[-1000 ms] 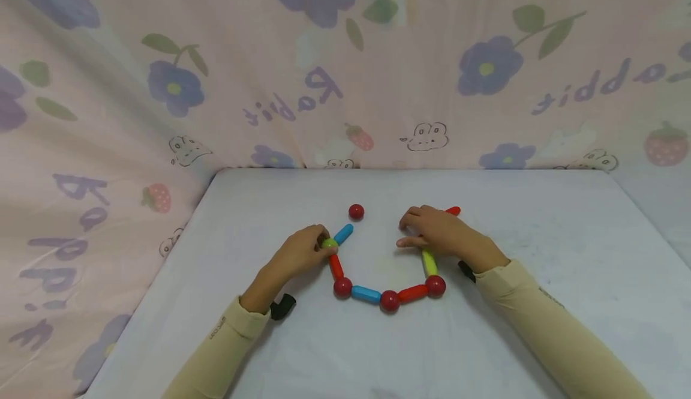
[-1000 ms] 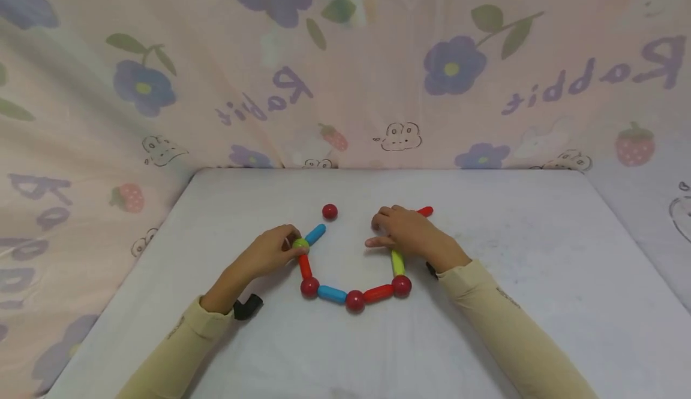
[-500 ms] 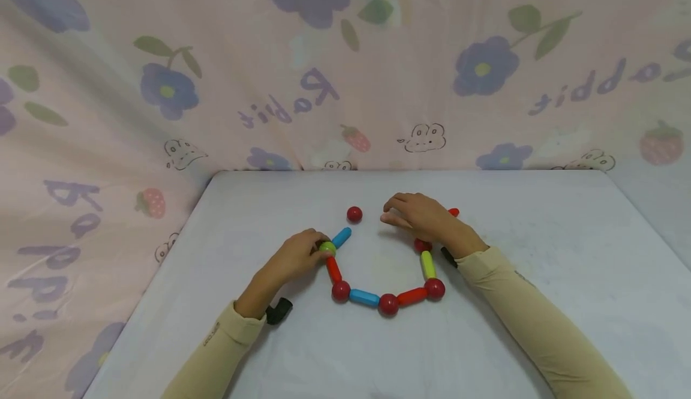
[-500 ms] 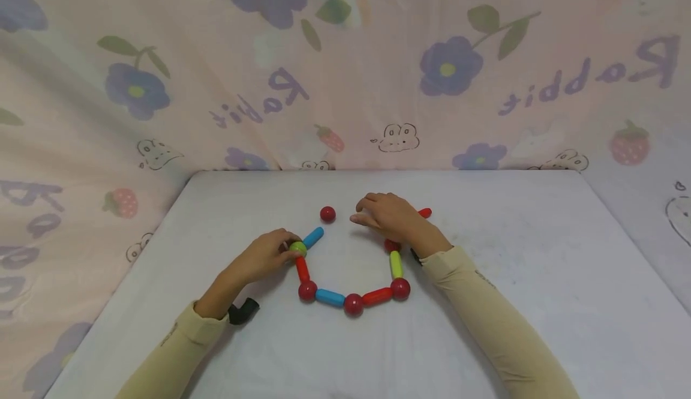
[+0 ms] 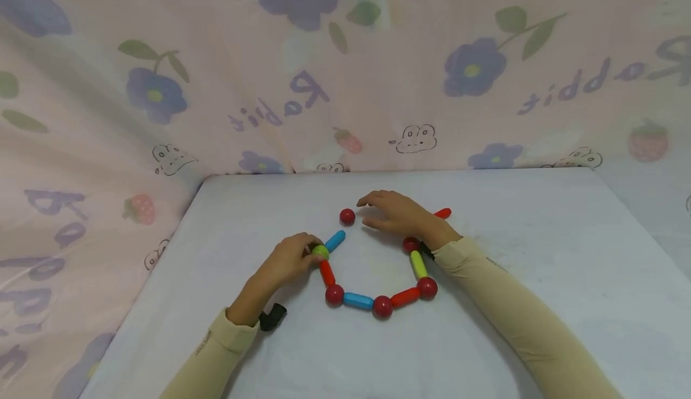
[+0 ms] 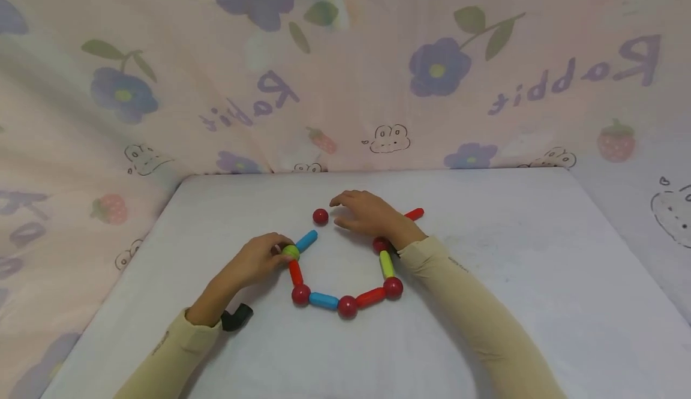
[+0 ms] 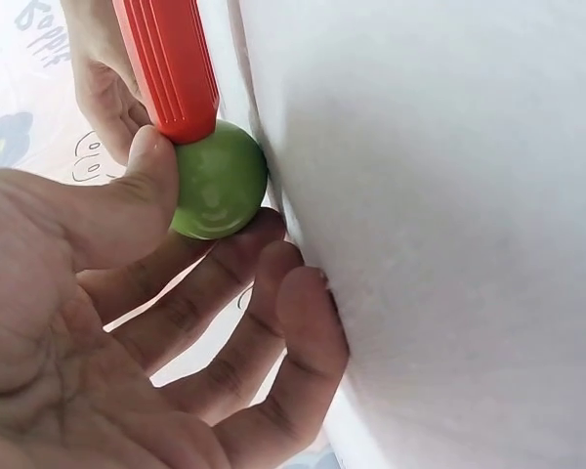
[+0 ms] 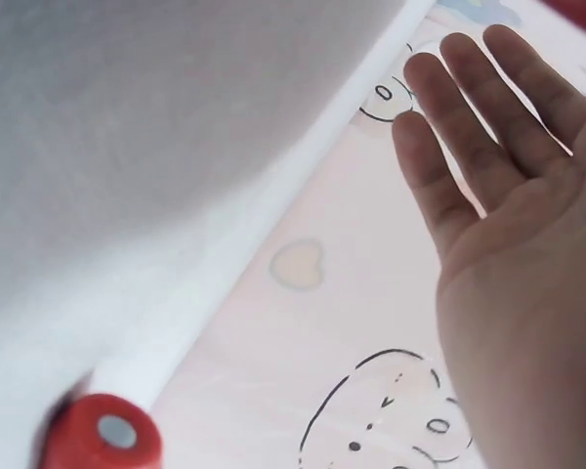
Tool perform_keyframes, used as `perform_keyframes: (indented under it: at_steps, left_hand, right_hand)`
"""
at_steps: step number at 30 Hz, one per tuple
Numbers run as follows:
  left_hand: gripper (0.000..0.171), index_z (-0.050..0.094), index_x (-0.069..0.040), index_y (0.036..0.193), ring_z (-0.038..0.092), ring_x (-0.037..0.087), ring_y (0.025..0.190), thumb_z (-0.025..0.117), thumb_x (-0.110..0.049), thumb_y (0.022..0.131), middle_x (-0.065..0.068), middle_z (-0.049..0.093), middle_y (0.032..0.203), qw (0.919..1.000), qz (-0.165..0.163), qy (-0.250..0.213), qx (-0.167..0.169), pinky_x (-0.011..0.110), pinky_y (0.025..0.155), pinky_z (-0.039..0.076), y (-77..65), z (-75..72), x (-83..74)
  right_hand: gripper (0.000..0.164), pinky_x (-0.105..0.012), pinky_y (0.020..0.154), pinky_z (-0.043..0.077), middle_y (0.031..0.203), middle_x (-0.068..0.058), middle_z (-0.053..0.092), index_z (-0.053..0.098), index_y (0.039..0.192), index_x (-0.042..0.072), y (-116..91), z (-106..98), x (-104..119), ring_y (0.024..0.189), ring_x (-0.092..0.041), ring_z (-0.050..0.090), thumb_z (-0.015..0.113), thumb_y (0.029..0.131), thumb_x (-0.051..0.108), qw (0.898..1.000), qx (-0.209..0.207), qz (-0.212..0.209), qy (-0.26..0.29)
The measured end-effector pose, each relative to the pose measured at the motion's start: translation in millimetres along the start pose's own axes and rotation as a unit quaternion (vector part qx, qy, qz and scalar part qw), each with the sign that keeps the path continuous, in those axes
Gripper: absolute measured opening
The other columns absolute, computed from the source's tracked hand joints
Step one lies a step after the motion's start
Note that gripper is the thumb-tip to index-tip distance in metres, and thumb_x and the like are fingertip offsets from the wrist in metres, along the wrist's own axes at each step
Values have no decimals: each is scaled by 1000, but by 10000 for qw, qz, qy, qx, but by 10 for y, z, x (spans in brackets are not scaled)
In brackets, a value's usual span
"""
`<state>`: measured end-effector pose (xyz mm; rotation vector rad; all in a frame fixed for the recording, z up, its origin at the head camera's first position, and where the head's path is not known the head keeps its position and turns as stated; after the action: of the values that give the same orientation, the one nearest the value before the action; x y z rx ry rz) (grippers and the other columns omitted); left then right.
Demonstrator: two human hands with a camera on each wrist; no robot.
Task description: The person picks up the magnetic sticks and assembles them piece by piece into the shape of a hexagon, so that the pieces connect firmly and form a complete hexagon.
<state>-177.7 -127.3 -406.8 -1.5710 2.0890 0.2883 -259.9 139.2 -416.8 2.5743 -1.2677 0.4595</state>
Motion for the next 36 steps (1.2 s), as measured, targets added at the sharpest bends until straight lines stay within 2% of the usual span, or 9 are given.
perform_keyframes:
  at_steps: [2,9,16,22,26,32,36]
  left_hand:
    - [30,69,-10,118,58,17,88,74,-19,90,3,67,98,10000,-19,-4,-39,34,79,54,-23,-6,15]
    - [32,69,-11,120,59,18,90,74,-20,90,3,67,101,10000,33,82,-29,36,81,54,-10,-4,20]
    - [31,70,-12,119,59,18,89,74,-20,90,2,68,99,10000,-23,31,-30,36,80,53,-18,-13,28]
    - [31,70,-12,119,58,18,88,74,-21,90,3,68,99,10000,1,22,-61,35,79,53,-25,-16,16]
    - [30,70,-12,119,59,18,88,74,-20,90,3,68,99,10000,-37,13,-50,35,78,53,-29,-20,6]
    - [30,70,-13,119,59,18,88,74,-21,90,3,68,100,10000,-73,28,-26,35,78,54,-31,-19,8]
    - [31,71,-12,119,59,18,88,75,-20,89,3,69,100,10000,-10,47,-55,35,79,53,-29,-24,13]
  right_hand:
    - [47,-47,112,43,140,1,59,57,138,22,36,21,37,133,-23,52,63,95,42,9999,61,-58,-99]
    - [48,-49,115,38,146,0,55,54,142,21,59,24,80,138,-24,48,58,98,42,9995,139,-238,182]
    - [52,-49,115,38,147,1,53,52,144,22,162,59,95,140,-23,46,56,98,47,9989,203,-389,181]
    - [43,-47,115,39,144,0,56,56,141,25,223,82,94,138,-23,48,55,100,40,9981,265,-514,190]
    - [43,-46,113,42,140,0,58,58,138,26,229,75,89,134,-21,51,61,98,39,9981,327,-466,213]
    - [43,-41,106,48,130,0,62,61,129,21,224,54,100,118,-18,58,69,92,40,9995,301,-61,115]
    - [43,-40,103,50,126,0,63,61,128,20,222,42,110,113,-18,60,71,90,37,9996,225,-119,116]
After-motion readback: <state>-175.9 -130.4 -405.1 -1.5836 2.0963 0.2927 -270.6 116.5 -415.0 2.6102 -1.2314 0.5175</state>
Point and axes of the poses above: each hand's wrist, its own y-axis towards the middle knuckle, its own z-axis out of the palm, x = y × z, the point moved 1 cm from there along y, towards the middle knuckle
